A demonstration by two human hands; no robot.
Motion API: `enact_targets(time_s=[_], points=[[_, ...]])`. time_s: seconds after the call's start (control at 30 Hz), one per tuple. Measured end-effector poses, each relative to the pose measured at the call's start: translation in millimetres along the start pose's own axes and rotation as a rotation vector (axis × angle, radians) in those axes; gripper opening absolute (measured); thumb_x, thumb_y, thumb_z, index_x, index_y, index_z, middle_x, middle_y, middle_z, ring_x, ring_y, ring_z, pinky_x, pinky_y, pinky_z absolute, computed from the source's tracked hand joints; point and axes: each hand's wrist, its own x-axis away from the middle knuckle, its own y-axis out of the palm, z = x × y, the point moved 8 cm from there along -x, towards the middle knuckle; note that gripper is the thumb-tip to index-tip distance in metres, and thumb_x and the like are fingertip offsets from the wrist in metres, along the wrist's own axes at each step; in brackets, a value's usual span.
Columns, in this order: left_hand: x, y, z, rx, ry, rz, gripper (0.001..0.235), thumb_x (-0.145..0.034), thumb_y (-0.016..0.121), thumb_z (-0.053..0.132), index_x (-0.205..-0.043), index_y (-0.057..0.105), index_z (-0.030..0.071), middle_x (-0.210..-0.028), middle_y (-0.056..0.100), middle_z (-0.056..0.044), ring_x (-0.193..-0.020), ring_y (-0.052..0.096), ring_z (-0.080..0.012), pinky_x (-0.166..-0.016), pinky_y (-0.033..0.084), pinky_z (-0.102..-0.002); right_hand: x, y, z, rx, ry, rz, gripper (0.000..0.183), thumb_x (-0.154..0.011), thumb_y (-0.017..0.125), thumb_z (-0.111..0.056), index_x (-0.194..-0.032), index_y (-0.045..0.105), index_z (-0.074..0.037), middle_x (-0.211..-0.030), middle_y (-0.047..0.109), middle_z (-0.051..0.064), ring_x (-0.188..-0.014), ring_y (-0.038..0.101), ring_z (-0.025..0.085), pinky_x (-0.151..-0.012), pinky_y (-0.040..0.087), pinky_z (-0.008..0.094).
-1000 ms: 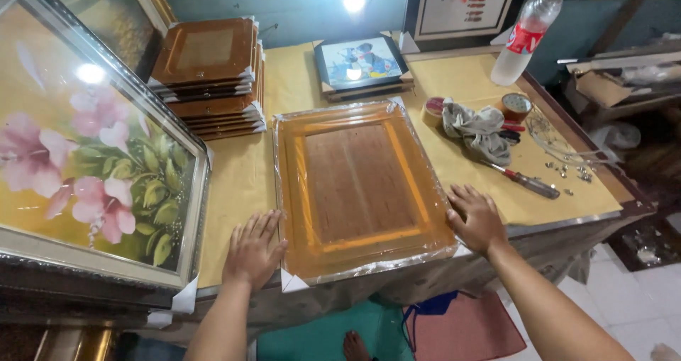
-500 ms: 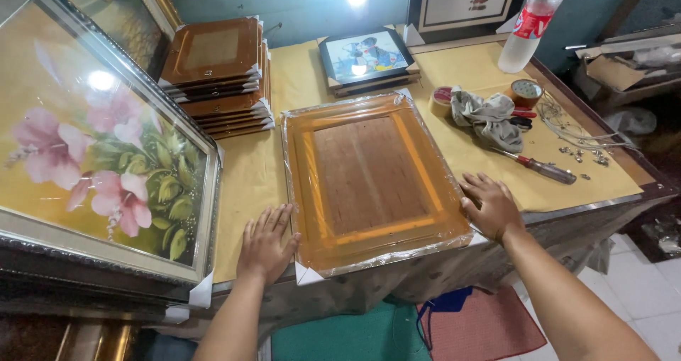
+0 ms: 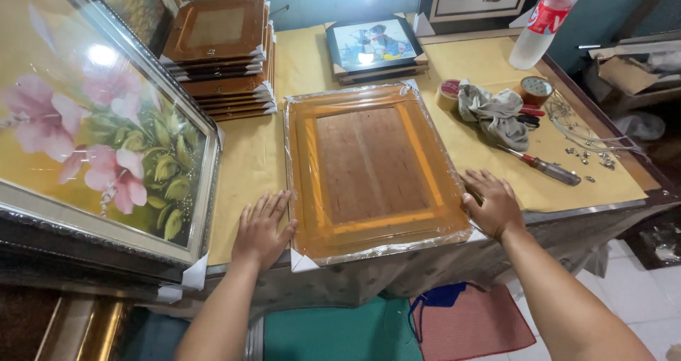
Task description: Attaching metal hanging hooks to the back of a picture frame using screws and a manual screwdriver.
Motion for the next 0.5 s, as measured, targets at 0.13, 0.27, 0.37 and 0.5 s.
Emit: enact_targets(time_s=[0.13, 0.27, 0.37, 0.5], points=[[0, -2, 1, 0.009, -0.012, -0.014, 0.062, -0.083, 0.02, 0.055, -0.14, 0.016, 0.031, -0.143, 0.024, 0.003, -0.133, 0.019, -0.0204, -0.107, 0.014, -0.046, 2, -5, -2, 0.01, 0.036, 0.011, 0.06, -0.075, 0.036, -0.05, -0.133, 0.038, -0.032, -0.134, 0.043, -0.003, -0.131, 0.029, 0.017, -0.11, 0.015, 0.039], [4, -5, 1, 0.031, -0.041, -0.001, 0.065, -0.082, 0.021, 0.055, -0.141, 0.015, 0.028, -0.142, 0.027, 0.001, -0.133, 0.02, -0.0193, -0.108, 0.013, -0.044, -1, 5, 5, 0.008, 0.001, -0.002, 0.051, -0.079, 0.034, -0.051, -0.127, 0.044, -0.036, -0.137, 0.039, -0.01, -0.132, 0.026, 0.015, -0.11, 0.013, 0.038], [0, -3, -1, 0.036, -0.051, 0.006, 0.065, -0.082, 0.021, 0.056, -0.14, 0.019, 0.026, -0.142, 0.027, 0.001, -0.133, 0.021, -0.0187, -0.108, 0.014, -0.043, 0, -2, 0, 0.009, 0.022, 0.001, 0.056, -0.078, 0.035, -0.05, -0.131, 0.04, -0.035, -0.136, 0.04, -0.007, -0.132, 0.027, 0.015, -0.11, 0.013, 0.038], [1, -6, 3, 0.034, -0.033, 0.007, 0.062, -0.084, 0.023, 0.055, -0.137, 0.026, 0.024, -0.143, 0.027, 0.0, -0.133, 0.021, -0.0198, -0.108, 0.014, -0.043, 6, -10, -8, -0.066, 0.052, -0.018, 0.068, -0.075, 0.037, -0.046, -0.14, 0.023, -0.031, -0.137, 0.038, -0.001, -0.131, 0.027, 0.018, -0.11, 0.012, 0.039]])
